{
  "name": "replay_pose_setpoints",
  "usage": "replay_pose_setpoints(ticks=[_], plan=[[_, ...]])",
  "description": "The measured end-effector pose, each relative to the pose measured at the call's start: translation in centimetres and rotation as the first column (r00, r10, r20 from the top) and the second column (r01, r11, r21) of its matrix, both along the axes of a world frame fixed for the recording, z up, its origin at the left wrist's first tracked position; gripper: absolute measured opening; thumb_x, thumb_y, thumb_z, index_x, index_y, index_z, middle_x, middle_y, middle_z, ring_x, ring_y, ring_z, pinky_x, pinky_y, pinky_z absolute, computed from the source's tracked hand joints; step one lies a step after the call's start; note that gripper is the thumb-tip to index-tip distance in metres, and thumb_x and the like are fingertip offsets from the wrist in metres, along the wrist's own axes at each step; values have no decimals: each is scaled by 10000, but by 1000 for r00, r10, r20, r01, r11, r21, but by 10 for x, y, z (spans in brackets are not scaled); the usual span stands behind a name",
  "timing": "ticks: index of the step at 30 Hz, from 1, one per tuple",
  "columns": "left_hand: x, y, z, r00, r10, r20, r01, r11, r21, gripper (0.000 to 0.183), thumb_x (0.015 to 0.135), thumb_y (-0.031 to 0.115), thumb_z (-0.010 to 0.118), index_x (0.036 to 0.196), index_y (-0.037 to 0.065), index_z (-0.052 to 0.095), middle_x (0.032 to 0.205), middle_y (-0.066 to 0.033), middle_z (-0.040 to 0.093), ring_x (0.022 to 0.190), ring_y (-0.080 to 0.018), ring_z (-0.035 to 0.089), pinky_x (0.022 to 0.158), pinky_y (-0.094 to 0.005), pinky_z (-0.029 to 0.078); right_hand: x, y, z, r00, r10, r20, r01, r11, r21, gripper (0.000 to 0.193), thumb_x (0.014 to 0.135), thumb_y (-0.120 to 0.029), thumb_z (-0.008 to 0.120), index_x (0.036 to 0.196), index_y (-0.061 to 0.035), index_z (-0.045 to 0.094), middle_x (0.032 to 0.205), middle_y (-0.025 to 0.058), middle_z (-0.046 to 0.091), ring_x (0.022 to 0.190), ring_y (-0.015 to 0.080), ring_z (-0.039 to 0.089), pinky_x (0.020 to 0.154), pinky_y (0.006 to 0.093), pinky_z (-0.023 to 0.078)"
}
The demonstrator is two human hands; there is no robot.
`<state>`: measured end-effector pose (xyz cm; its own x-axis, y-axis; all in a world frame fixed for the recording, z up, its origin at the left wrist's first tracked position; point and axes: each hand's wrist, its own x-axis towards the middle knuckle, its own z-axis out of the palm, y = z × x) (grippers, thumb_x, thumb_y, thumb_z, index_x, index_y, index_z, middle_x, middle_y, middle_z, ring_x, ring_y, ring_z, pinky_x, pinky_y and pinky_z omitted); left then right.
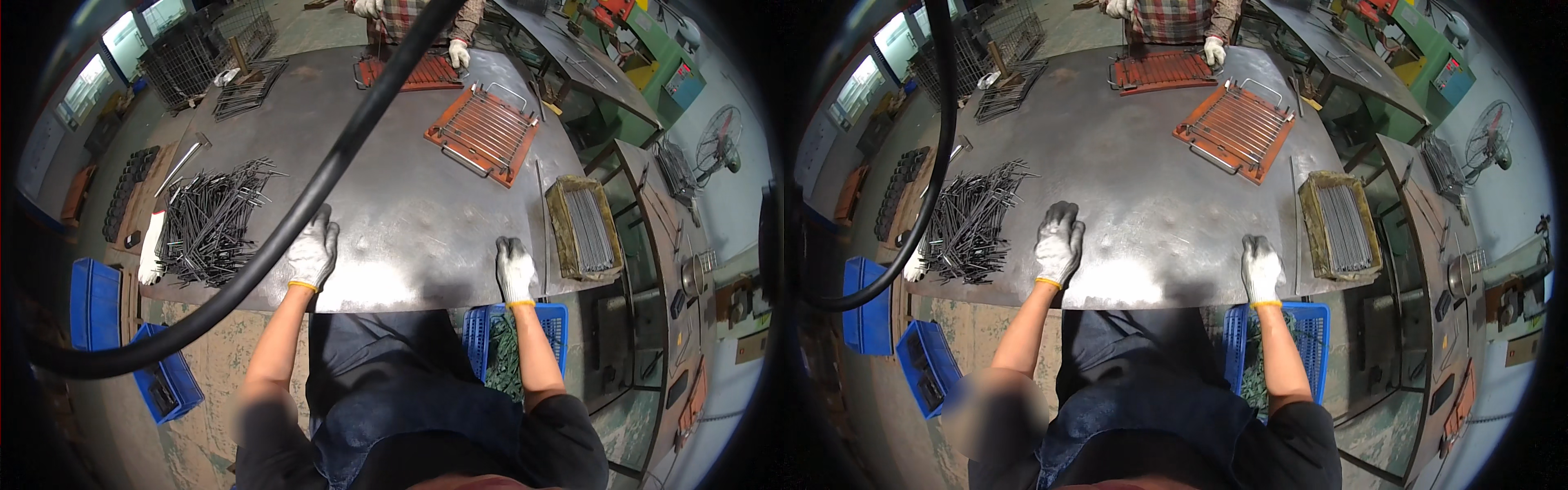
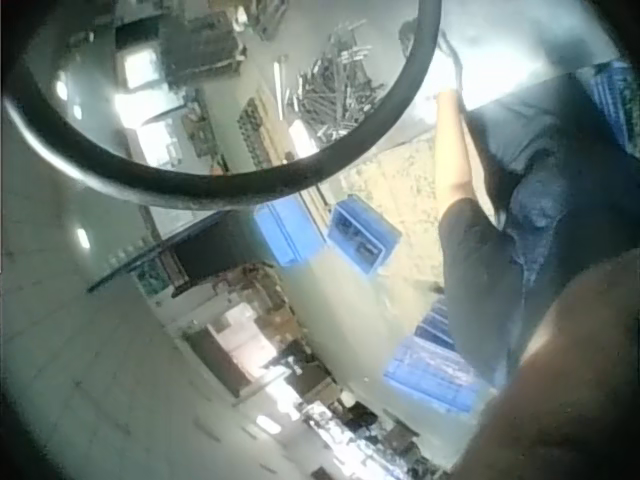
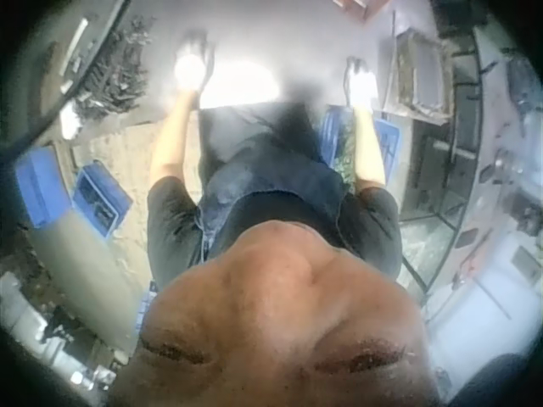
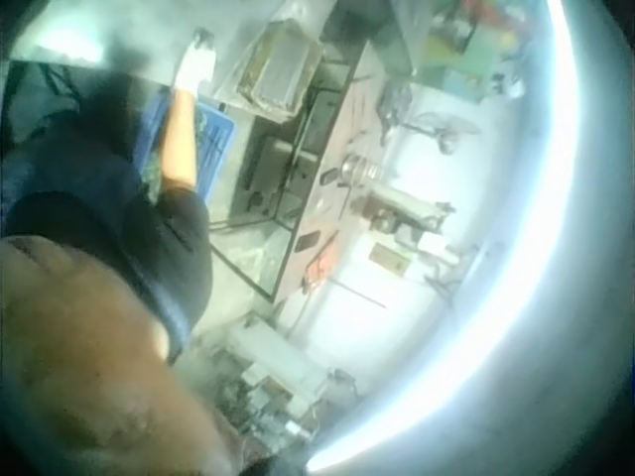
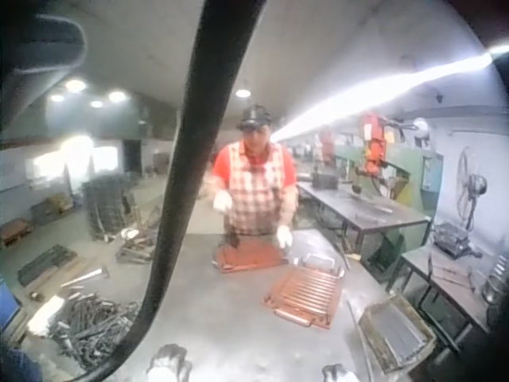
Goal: Placing individual metal rods into a rectangular metal frame on a workbench.
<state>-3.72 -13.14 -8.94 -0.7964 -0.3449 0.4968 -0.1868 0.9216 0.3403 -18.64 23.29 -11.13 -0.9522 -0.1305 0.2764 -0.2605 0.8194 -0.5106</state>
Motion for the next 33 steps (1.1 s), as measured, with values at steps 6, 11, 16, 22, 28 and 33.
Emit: replay_pose_setpoints(ticks=[6,11,16,22,28,33], plan=[[5,-2,2,998,60,38,-57,996,-61,319,858,192,536,1143,49,554,1163,-177,535,1074,-360,501,904,-448,422,-26,-34,3,999,-53,11,52,995,82,363,914,-409,505,956,-63,607,871,228,646,800,428,617,698,492,472],[4,-2,0,998,47,41,-44,996,-84,319,865,209,533,1139,47,563,1164,-172,539,1088,-352,499,910,-445,419,-27,-33,-1,997,-73,-38,75,997,35,381,919,-426,481,912,-73,625,904,200,649,830,411,615,717,483,474],[4,-2,1,998,49,43,-47,997,-57,306,865,203,535,1127,51,571,1157,-167,543,1085,-342,504,903,-439,422,-22,-35,10,997,-75,-1,75,997,34,397,923,-433,469,938,-69,628,915,202,647,854,412,610,730,481,466],[-1,-5,-6,998,66,-11,-67,992,-111,317,861,200,536,1139,52,568,1151,-163,547,1085,-338,504,909,-436,418,-24,-31,7,995,-93,45,90,994,60,419,908,-472,490,1020,-92,627,953,215,654,889,420,616,762,485,469],[-12,-12,-5,993,111,33,-110,993,-36,283,851,193,536,1090,45,560,1133,-160,551,1069,-339,503,907,-437,417,-21,-35,10,995,-90,44,87,994,63,392,913,-441,489,967,-82,637,938,207,651,872,411,614,746,479,473],[-30,-19,-8,983,178,44,-177,984,-21,284,850,209,537,1082,48,567,1115,-157,564,1076,-335,503,923,-431,412,-27,-37,2,999,-31,-41,32,999,36,355,912,-401,499,918,-76,641,905,198,650,841,411,612,724,472,475]])
